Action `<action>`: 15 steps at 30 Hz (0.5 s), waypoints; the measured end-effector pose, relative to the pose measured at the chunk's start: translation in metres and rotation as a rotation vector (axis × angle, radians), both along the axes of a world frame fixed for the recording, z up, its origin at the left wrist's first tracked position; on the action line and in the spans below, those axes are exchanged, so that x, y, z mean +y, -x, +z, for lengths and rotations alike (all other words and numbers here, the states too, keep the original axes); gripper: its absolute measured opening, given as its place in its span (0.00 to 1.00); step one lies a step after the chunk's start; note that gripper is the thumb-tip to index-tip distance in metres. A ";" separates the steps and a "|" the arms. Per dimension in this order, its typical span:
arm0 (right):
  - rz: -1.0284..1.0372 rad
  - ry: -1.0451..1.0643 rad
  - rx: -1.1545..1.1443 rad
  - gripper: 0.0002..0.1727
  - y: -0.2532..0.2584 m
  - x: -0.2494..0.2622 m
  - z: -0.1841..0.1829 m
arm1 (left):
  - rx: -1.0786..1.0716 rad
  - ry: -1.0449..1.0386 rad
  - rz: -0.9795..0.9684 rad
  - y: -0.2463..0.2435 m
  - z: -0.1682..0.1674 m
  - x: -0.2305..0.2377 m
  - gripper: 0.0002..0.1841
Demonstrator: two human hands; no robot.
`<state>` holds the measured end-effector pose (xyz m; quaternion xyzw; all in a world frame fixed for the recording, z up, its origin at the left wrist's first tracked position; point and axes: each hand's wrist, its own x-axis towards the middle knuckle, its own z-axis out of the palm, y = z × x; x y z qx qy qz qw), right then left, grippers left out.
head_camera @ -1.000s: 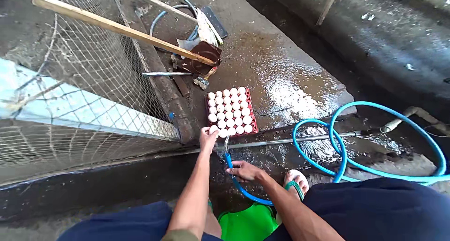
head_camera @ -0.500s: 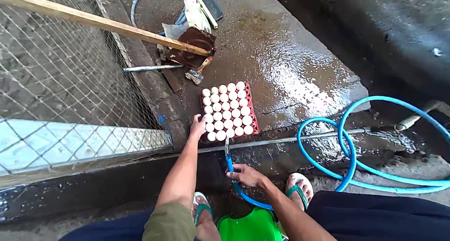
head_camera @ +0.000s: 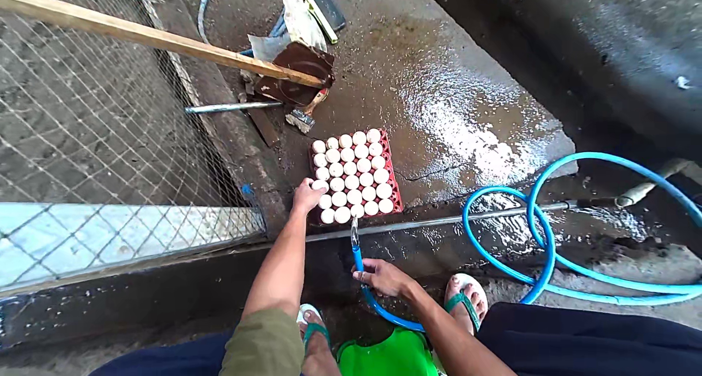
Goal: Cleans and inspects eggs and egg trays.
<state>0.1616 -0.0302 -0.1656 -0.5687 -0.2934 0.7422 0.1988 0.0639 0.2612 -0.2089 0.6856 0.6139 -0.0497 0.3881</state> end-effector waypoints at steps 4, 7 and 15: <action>0.006 -0.013 -0.006 0.20 0.000 -0.001 -0.001 | -0.259 0.114 0.343 0.011 0.009 -0.011 0.34; 0.015 -0.023 -0.021 0.20 0.001 0.000 -0.002 | -0.470 0.085 0.539 0.024 0.008 -0.016 0.28; 0.024 -0.079 -0.056 0.20 0.010 0.009 -0.001 | -1.033 0.448 0.472 0.033 0.041 -0.097 0.21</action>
